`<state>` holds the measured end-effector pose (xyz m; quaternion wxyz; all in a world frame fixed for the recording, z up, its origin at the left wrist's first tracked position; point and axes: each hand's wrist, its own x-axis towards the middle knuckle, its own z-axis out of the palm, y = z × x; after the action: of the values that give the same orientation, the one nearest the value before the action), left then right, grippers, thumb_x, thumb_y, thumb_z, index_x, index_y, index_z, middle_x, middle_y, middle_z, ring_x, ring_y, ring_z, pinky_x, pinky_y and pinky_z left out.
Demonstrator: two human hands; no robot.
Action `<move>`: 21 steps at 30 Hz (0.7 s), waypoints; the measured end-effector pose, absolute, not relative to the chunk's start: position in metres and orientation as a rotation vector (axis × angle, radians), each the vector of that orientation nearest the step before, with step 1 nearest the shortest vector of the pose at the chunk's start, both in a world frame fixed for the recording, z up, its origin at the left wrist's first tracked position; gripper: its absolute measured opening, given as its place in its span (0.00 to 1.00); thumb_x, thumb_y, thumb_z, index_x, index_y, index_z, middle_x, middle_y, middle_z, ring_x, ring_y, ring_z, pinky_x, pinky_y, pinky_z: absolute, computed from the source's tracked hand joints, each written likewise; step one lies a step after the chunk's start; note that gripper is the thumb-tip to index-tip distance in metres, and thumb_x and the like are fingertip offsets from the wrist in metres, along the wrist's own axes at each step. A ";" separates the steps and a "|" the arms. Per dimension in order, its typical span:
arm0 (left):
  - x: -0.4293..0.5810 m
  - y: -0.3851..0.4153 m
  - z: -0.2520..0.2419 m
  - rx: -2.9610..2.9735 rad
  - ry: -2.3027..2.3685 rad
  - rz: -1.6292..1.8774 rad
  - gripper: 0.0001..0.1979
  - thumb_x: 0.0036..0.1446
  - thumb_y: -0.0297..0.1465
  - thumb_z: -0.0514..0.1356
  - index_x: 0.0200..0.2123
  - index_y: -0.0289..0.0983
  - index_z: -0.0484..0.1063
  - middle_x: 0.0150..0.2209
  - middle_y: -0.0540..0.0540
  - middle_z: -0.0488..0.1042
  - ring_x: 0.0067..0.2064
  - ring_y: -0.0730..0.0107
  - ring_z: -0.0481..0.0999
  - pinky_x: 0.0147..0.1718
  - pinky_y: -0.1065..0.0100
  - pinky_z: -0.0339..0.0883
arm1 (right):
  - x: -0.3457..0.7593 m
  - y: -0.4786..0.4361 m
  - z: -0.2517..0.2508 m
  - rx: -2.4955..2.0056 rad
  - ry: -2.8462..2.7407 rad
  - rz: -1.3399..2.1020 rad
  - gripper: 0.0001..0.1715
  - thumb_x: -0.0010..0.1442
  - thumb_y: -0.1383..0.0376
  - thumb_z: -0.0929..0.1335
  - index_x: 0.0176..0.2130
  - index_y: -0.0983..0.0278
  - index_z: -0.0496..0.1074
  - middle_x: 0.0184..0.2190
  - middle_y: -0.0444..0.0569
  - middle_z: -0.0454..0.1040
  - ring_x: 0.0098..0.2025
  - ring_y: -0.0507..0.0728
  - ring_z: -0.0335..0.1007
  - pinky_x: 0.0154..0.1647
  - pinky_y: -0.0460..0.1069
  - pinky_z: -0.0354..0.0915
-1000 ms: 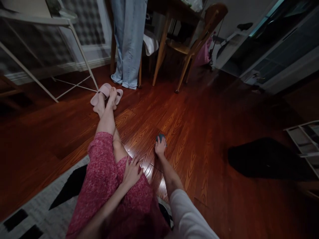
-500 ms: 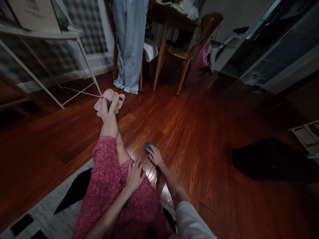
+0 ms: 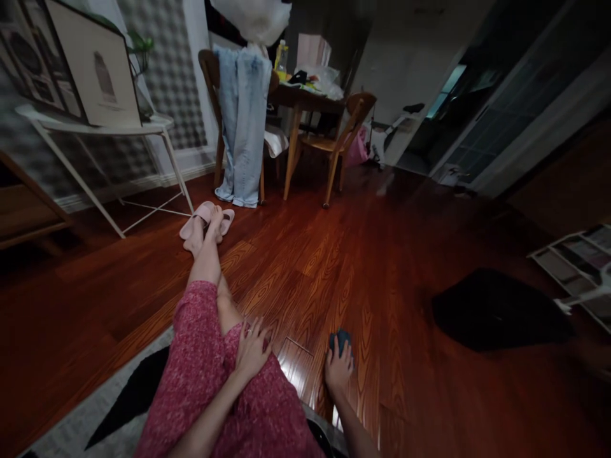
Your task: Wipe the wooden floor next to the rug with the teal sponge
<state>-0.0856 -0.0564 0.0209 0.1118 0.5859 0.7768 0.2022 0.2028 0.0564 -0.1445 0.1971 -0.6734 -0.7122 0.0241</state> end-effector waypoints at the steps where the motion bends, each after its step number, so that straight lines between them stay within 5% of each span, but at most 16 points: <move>1: -0.086 -0.056 0.021 1.721 2.286 0.584 0.21 0.62 0.34 0.55 0.57 0.39 0.73 0.67 0.39 0.64 0.70 0.55 0.58 0.70 0.43 0.42 | 0.197 0.048 -0.144 -1.834 -2.051 0.085 0.35 0.68 0.54 0.51 0.68 0.57 0.60 0.70 0.57 0.56 0.72 0.67 0.46 0.65 0.69 0.53; 8: -0.090 -0.057 0.022 1.755 2.321 0.530 0.20 0.62 0.32 0.55 0.56 0.39 0.74 0.66 0.38 0.65 0.68 0.56 0.62 0.70 0.45 0.45 | 0.149 0.024 -0.117 -1.288 -2.544 0.223 0.27 0.68 0.59 0.58 0.62 0.54 0.68 0.69 0.53 0.60 0.69 0.63 0.55 0.64 0.65 0.57; 13: -0.092 -0.057 0.026 1.765 2.347 0.453 0.20 0.62 0.31 0.54 0.55 0.37 0.74 0.65 0.37 0.66 0.67 0.56 0.63 0.69 0.46 0.46 | 0.163 0.043 -0.110 -1.152 -2.655 0.252 0.29 0.69 0.59 0.57 0.67 0.53 0.62 0.71 0.50 0.57 0.71 0.58 0.52 0.66 0.61 0.56; 21: -0.094 -0.056 0.026 1.765 2.374 0.422 0.20 0.62 0.32 0.54 0.56 0.38 0.74 0.64 0.39 0.68 0.67 0.57 0.64 0.69 0.48 0.47 | 0.308 0.038 -0.131 -1.880 -2.066 0.030 0.35 0.68 0.55 0.51 0.64 0.61 0.66 0.69 0.56 0.59 0.70 0.62 0.53 0.64 0.61 0.57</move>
<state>-0.0944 -0.0565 0.0260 0.0767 0.5889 0.7921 0.1409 0.3080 0.0376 -0.1308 0.1732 -0.6628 -0.7284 0.0105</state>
